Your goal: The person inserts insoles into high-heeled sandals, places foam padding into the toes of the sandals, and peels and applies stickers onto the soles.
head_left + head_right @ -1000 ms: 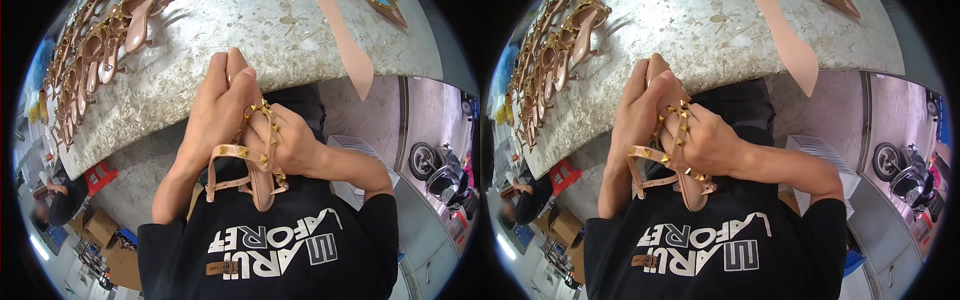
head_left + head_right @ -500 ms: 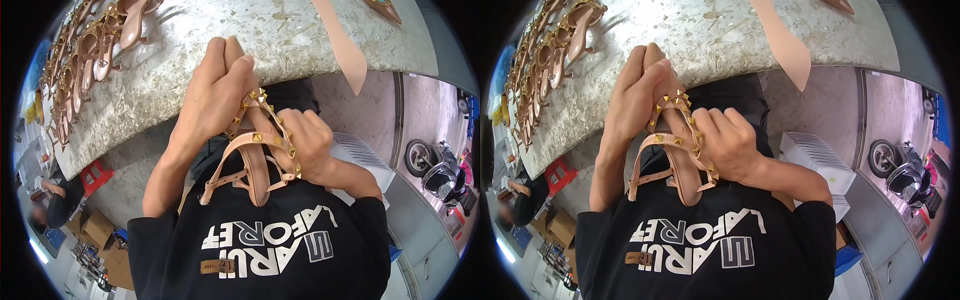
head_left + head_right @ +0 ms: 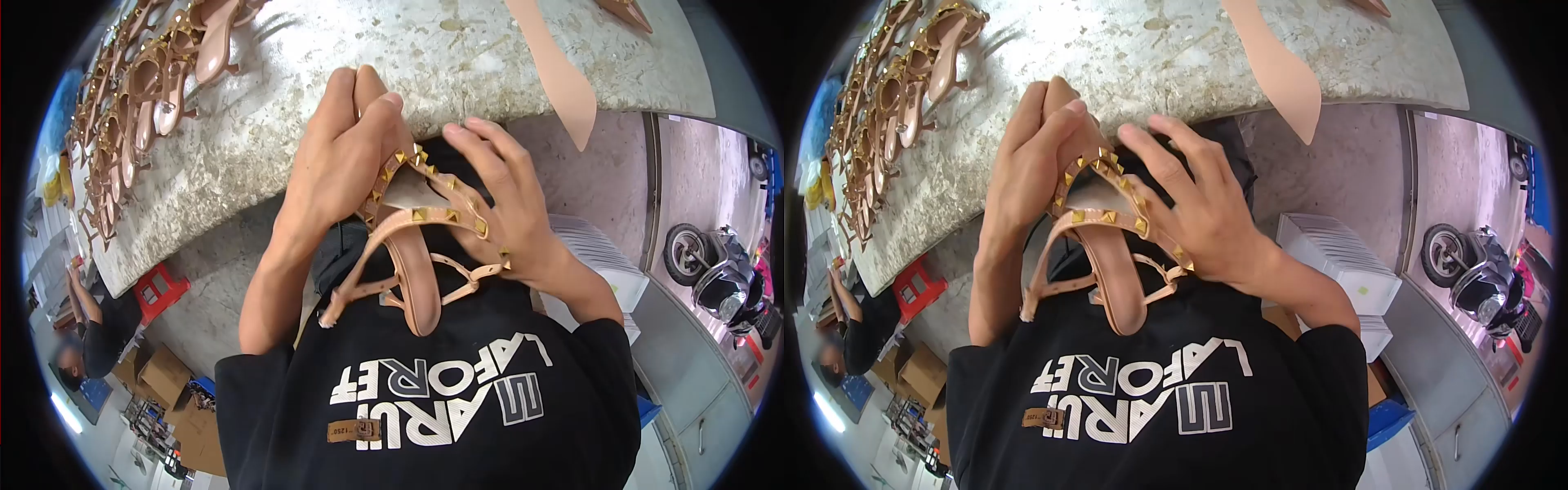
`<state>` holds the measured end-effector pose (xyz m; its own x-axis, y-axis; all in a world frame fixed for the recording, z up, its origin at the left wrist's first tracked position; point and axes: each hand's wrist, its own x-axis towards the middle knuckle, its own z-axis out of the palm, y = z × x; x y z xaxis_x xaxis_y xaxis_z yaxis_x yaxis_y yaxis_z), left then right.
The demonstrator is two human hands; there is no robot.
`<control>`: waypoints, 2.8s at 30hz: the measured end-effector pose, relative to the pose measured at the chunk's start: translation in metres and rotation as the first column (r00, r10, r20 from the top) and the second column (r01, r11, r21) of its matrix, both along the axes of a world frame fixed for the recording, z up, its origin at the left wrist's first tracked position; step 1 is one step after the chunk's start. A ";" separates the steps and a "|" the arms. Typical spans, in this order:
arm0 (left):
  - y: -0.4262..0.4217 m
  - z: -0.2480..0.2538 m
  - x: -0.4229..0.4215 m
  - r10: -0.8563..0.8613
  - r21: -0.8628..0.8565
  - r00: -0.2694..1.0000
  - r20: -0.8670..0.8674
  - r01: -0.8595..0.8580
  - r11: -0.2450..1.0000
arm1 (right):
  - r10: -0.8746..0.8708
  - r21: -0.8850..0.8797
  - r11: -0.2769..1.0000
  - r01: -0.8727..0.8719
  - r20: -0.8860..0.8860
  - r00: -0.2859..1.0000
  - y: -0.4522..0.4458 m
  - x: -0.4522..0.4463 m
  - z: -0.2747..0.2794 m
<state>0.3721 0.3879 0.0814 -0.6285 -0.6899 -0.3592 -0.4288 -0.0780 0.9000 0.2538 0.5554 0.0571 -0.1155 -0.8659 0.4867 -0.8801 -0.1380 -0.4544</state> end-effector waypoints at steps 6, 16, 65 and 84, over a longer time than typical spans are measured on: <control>-0.009 -0.003 -0.008 0.056 0.105 0.980 -0.188 -0.037 0.994 | -0.052 -0.034 0.995 0.097 0.640 0.767 -0.006 -0.010 0.035; -0.143 -0.051 -0.086 0.246 -0.198 0.889 -0.386 -0.340 0.919 | -0.015 0.078 0.997 0.015 0.010 1.000 -0.062 -0.014 0.053; -0.161 -0.055 -0.036 -0.511 -0.623 0.855 -0.094 0.349 0.700 | -0.014 0.613 0.781 0.119 -0.174 0.985 -0.154 -0.017 -0.007; -0.163 -0.050 -0.039 -0.478 -0.607 0.870 -0.117 0.318 0.728 | 0.088 0.547 0.834 0.070 -0.258 0.962 -0.186 -0.030 0.004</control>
